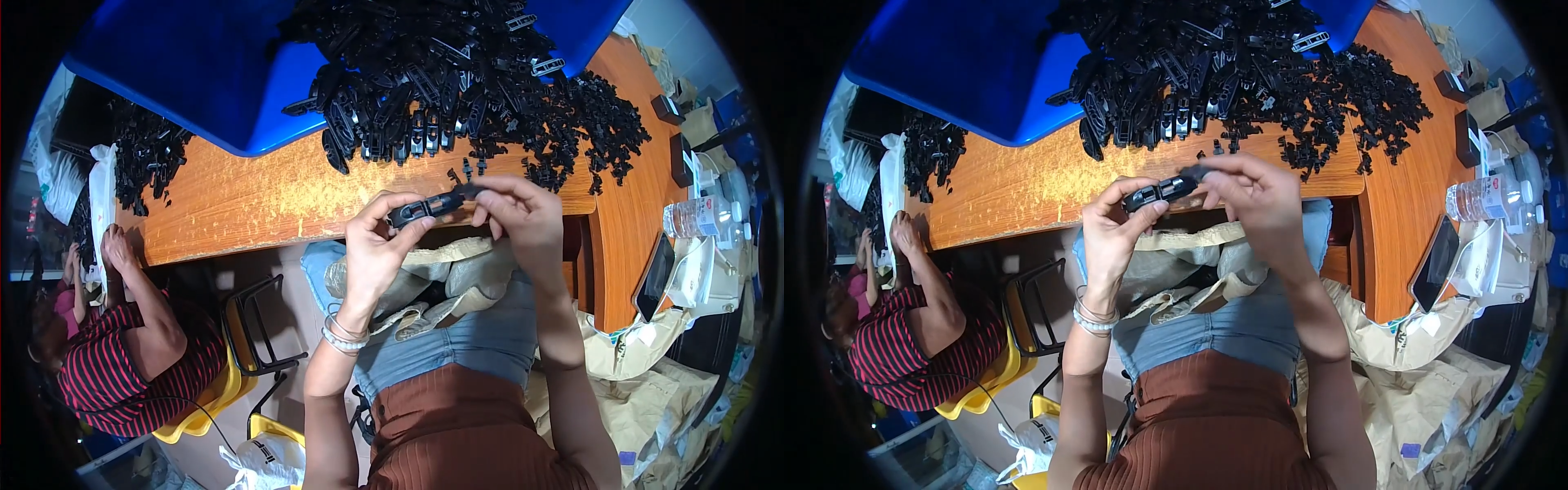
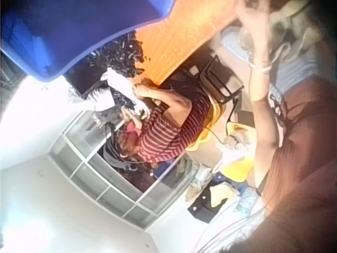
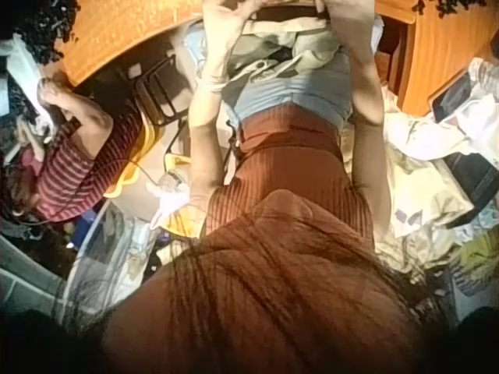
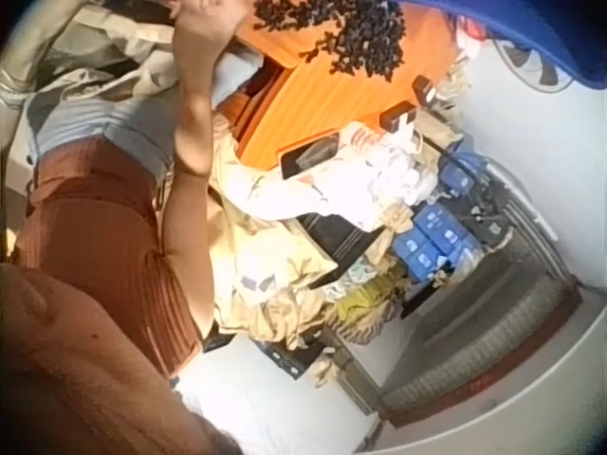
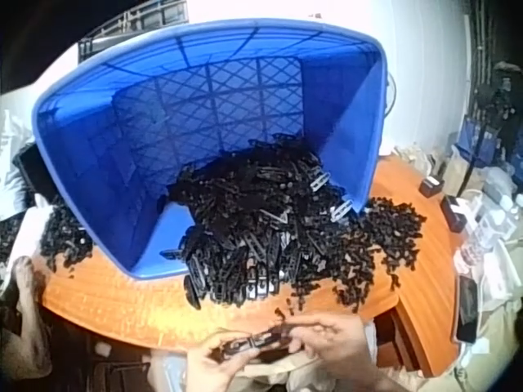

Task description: Inspecting and sorting small black plastic parts from a bin into a bag.

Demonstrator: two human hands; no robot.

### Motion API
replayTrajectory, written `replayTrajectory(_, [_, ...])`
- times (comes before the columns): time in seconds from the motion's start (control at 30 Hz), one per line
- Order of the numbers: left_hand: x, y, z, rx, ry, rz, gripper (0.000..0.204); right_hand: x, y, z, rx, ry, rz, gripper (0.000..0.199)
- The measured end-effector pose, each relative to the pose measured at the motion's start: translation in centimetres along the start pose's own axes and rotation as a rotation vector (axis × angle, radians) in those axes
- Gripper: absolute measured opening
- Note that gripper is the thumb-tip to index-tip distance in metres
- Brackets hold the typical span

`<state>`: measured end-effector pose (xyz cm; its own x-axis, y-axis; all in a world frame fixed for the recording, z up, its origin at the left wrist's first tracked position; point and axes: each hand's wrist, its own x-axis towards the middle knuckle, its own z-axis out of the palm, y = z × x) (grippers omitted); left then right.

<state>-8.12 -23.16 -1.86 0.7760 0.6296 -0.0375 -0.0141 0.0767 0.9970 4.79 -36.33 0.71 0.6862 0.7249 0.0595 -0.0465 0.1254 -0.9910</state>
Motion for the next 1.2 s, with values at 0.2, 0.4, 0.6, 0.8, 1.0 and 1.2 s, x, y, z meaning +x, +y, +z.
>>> replayTrajectory(0.2, [-0.8,1.4,0.5,0.107,-0.056,0.079,0.023,-0.7,0.8,0.9,-0.197,-0.031,-0.248,0.012])
replayTrajectory(0.4, [-1.3,1.0,0.4,-0.038,-0.078,-0.037,0.022,-1.7,1.2,2.0,-0.29,0.122,-0.245,0.01])
replayTrajectory(0.6, [-1.7,2.8,2.1,-0.576,-0.109,-0.009,0.032,-2.1,0.6,2.0,-0.201,0.104,-0.18,0.009])
replayTrajectory(0.8, [-1.4,0.8,0.9,-0.014,-0.131,0.021,0.026,-1.8,1.3,1.2,-0.45,0.036,-0.433,0.008])
replayTrajectory(1.0, [-1.4,1.0,0.7,-0.181,-0.166,-0.068,0.023,-1.7,2.1,1.2,-0.572,0.032,-0.567,0.005])
replayTrajectory(1.2, [-1.4,1.0,0.6,-0.202,-0.187,-0.125,0.024,-1.7,2.6,1.8,-0.448,0.075,-0.449,0.005])
